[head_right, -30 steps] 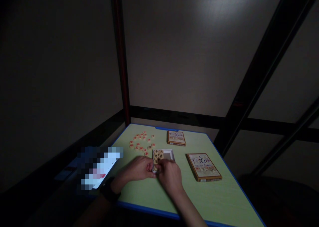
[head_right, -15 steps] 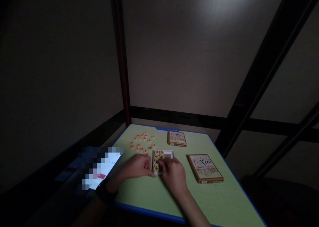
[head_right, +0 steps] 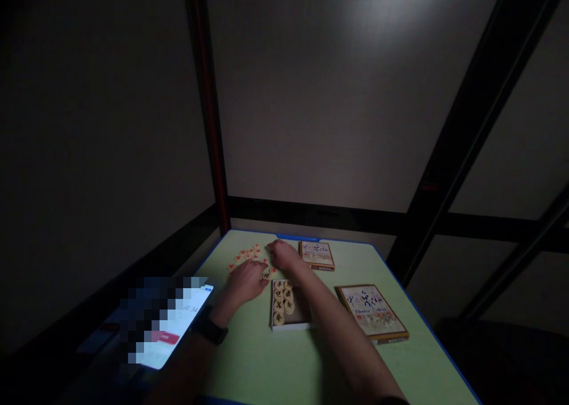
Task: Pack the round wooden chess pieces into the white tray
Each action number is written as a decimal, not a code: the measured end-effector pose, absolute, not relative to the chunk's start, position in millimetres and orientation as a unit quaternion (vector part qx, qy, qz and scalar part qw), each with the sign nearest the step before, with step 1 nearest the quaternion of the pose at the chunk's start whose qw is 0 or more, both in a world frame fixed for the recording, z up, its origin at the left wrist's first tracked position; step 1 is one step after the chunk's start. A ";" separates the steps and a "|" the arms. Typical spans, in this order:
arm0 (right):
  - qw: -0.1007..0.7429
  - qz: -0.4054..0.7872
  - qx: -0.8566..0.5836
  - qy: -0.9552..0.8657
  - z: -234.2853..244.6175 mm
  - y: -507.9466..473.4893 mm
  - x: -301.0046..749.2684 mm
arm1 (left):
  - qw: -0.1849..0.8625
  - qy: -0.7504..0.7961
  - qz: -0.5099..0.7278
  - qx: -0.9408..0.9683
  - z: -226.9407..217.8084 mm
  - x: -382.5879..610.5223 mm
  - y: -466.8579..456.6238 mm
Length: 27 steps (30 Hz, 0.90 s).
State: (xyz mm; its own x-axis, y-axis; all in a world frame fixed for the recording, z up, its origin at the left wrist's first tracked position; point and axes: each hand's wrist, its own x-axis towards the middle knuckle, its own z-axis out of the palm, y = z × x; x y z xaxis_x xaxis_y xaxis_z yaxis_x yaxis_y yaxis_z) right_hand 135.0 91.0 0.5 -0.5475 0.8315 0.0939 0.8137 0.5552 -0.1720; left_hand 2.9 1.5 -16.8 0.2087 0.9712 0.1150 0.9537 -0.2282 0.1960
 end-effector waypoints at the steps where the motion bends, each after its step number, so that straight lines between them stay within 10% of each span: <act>1: 0.072 0.053 -0.459 -0.884 -1.4 95.8 130.5 | 0.047 0.622 0.108 0.774 -17.7 3.8 1.8; 20: 0.169 0.128 -0.433 -0.876 23.2 18.7 209.7 | 0.024 0.653 0.110 0.749 -16.7 17.3 -3.8; 27: 0.086 0.099 -0.529 -0.839 10.5 -44.7 224.6 | 0.013 0.664 0.062 0.745 -14.5 11.3 1.7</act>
